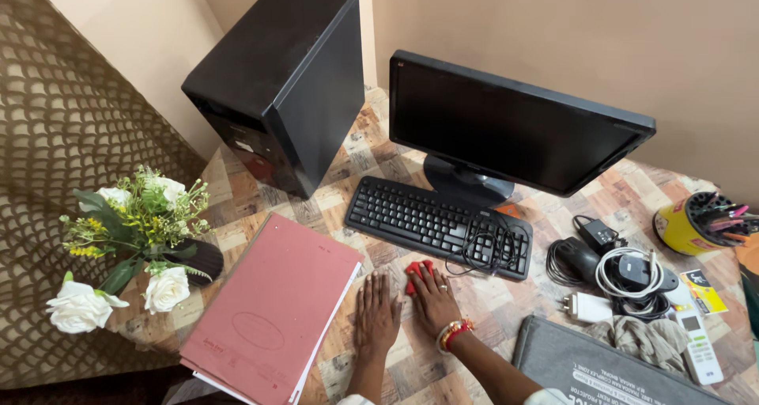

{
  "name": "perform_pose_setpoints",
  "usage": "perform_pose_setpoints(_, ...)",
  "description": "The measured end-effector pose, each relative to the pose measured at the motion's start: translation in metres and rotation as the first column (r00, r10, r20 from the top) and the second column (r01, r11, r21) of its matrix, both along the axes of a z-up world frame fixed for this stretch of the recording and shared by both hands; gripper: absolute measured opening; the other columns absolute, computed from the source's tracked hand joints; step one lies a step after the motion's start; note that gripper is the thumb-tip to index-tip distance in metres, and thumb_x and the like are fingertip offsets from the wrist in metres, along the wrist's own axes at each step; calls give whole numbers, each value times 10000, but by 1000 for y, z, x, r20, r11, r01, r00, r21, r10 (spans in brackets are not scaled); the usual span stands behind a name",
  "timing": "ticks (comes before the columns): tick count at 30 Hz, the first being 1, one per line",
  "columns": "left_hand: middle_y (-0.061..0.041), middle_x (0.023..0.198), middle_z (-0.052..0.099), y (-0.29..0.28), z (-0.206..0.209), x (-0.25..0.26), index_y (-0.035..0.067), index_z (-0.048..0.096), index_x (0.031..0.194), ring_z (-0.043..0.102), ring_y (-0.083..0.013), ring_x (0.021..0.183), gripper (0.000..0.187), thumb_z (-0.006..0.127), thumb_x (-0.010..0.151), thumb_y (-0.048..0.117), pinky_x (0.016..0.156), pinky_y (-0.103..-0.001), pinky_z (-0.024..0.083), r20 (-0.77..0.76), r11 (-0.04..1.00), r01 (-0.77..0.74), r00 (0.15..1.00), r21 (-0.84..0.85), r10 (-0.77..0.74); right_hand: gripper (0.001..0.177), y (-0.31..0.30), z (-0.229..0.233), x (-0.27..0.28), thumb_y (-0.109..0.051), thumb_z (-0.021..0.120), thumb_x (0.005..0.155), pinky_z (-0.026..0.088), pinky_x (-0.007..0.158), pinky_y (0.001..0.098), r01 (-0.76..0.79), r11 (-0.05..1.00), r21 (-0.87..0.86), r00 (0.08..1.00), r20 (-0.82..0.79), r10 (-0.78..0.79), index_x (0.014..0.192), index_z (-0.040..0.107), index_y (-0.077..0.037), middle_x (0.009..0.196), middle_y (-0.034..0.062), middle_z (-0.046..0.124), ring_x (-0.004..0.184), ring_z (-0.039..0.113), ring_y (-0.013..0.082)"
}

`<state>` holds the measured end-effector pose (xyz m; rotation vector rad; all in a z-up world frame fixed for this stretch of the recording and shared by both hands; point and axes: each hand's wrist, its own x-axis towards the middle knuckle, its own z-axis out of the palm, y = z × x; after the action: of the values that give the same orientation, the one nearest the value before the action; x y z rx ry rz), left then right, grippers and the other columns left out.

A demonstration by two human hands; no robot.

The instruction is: The person wipes a stack of pink folders, a gray laptop bag, a computer keyboard, a monitor, and a computer tower using a red cloth. The person moves the folders and bag to access the desk surface and then wipes the electronic equipment.

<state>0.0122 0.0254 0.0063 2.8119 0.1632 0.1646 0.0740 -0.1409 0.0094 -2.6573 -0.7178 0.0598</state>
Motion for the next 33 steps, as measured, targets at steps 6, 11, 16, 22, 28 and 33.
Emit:
perform_pose_setpoints(6,-154,1642,243,2,7,4,74,234,1578,200,-295,1522,717,401,999,464,1220,-462,118,-5,992,-127,992,-26,127,613,22,13,-2,-288,478,974,188,1197,526,-117,993,7,993,4,117,1562,354,-163,1642,151,287,1513,250,381)
perform_pose_setpoints(11,-113,1649,275,2,8,2,117,314,1571,203,-249,1538,616,325,1049,443,1247,-450,108,-22,983,-182,983,14,182,579,11,22,-6,-304,495,984,169,1215,528,-297,954,-34,954,-59,295,1531,396,-144,1620,161,322,1502,252,385)
perform_pose_setpoints(16,-103,1631,310,3,-2,3,148,390,1541,222,-256,1523,576,312,1047,432,1234,-453,108,55,985,-169,984,22,167,520,-10,26,-23,-286,483,1012,165,1234,529,-434,901,-4,901,-13,434,1503,466,-116,1600,165,394,1514,285,364)
perform_pose_setpoints(22,-74,1648,291,1,-2,-11,170,365,1553,226,-239,1531,582,321,1042,447,1242,-442,113,-39,988,-151,988,27,152,494,-32,33,-51,-297,479,1016,147,1222,537,-465,885,-28,884,-60,463,1480,500,-128,1581,172,406,1506,278,376)
perform_pose_setpoints(28,-99,1652,245,-6,10,-39,154,316,1565,199,-282,1522,624,340,1022,460,1216,-474,120,-64,994,-85,994,73,89,580,-40,17,-65,-339,423,1023,142,1219,533,-74,994,-79,993,-92,67,1577,357,-180,1624,167,304,1482,263,383)
perform_pose_setpoints(33,-117,1650,232,-18,8,-61,134,304,1566,182,-298,1526,620,336,1031,445,1235,-497,110,-39,989,-101,994,105,105,562,-36,5,-75,-382,409,1028,153,1214,532,181,979,-95,983,-20,-183,1550,349,-182,1653,111,257,1512,233,369)
